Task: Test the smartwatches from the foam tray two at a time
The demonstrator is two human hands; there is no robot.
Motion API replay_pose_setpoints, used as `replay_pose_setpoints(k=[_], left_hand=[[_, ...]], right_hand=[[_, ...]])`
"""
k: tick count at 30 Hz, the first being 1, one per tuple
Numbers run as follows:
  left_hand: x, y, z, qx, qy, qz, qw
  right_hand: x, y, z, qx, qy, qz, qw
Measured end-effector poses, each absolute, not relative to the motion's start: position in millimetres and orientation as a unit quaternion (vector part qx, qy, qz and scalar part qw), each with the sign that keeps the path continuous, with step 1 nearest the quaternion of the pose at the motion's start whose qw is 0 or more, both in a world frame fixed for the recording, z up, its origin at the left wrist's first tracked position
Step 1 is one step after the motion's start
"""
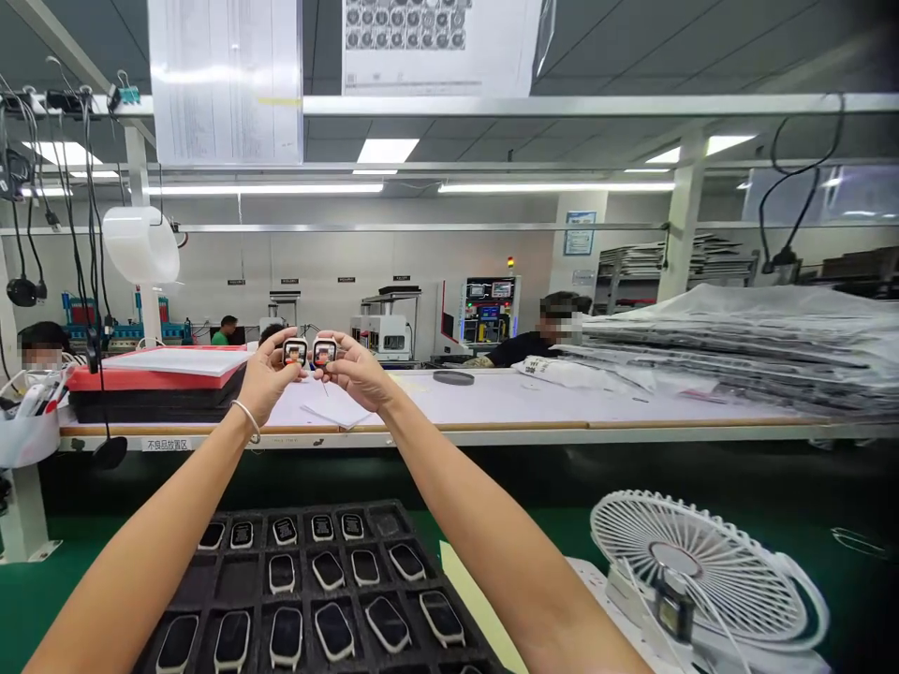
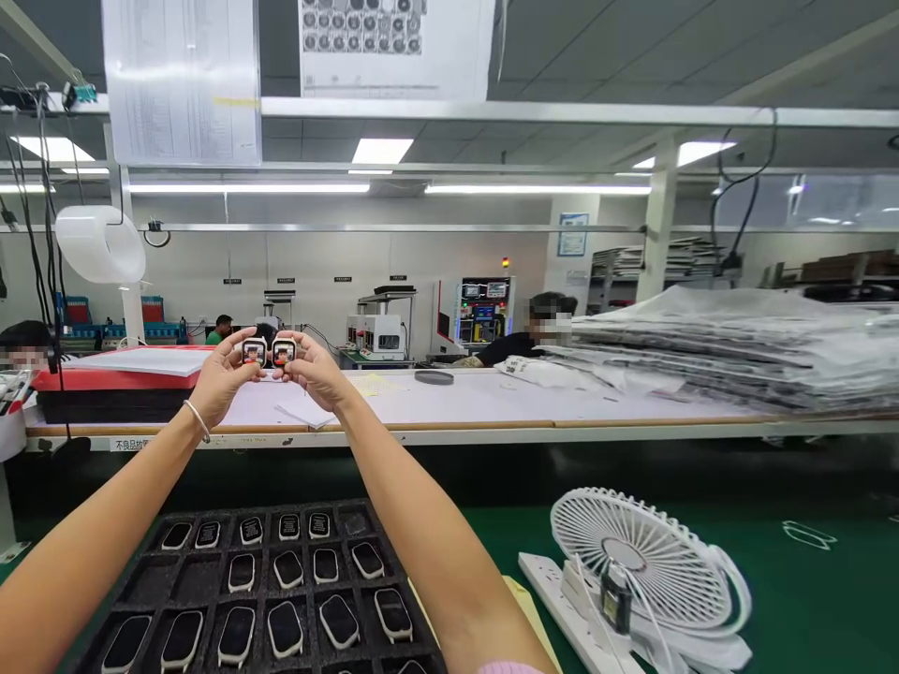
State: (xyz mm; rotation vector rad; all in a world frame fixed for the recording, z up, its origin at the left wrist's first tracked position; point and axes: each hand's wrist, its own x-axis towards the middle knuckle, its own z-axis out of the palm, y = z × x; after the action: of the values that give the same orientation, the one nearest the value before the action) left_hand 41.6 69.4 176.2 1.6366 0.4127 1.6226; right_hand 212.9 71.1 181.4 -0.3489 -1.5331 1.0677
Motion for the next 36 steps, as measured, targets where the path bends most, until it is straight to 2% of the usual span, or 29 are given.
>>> replay_pose_setpoints(k=[22, 26, 30, 36], left_hand=[[39, 62, 161, 0.643, 0.165, 0.639, 0.39], [30, 43, 129, 0.634, 0.19, 0.606, 0.442], [16, 10, 81, 0.613, 0.273, 0.55, 0.497], [-6, -39, 17, 0.569, 0.376, 0.466, 0.564]], right_hand=[[214, 57, 171, -0.151, -0.683, 0.451, 0.554], [209, 46, 133, -0.161, -0.655, 0.493, 0.55], [199, 22, 71, -0.193, -0.598, 0.561, 0.539], [187, -31, -3, -0.245, -0.525, 0.659, 0.48]])
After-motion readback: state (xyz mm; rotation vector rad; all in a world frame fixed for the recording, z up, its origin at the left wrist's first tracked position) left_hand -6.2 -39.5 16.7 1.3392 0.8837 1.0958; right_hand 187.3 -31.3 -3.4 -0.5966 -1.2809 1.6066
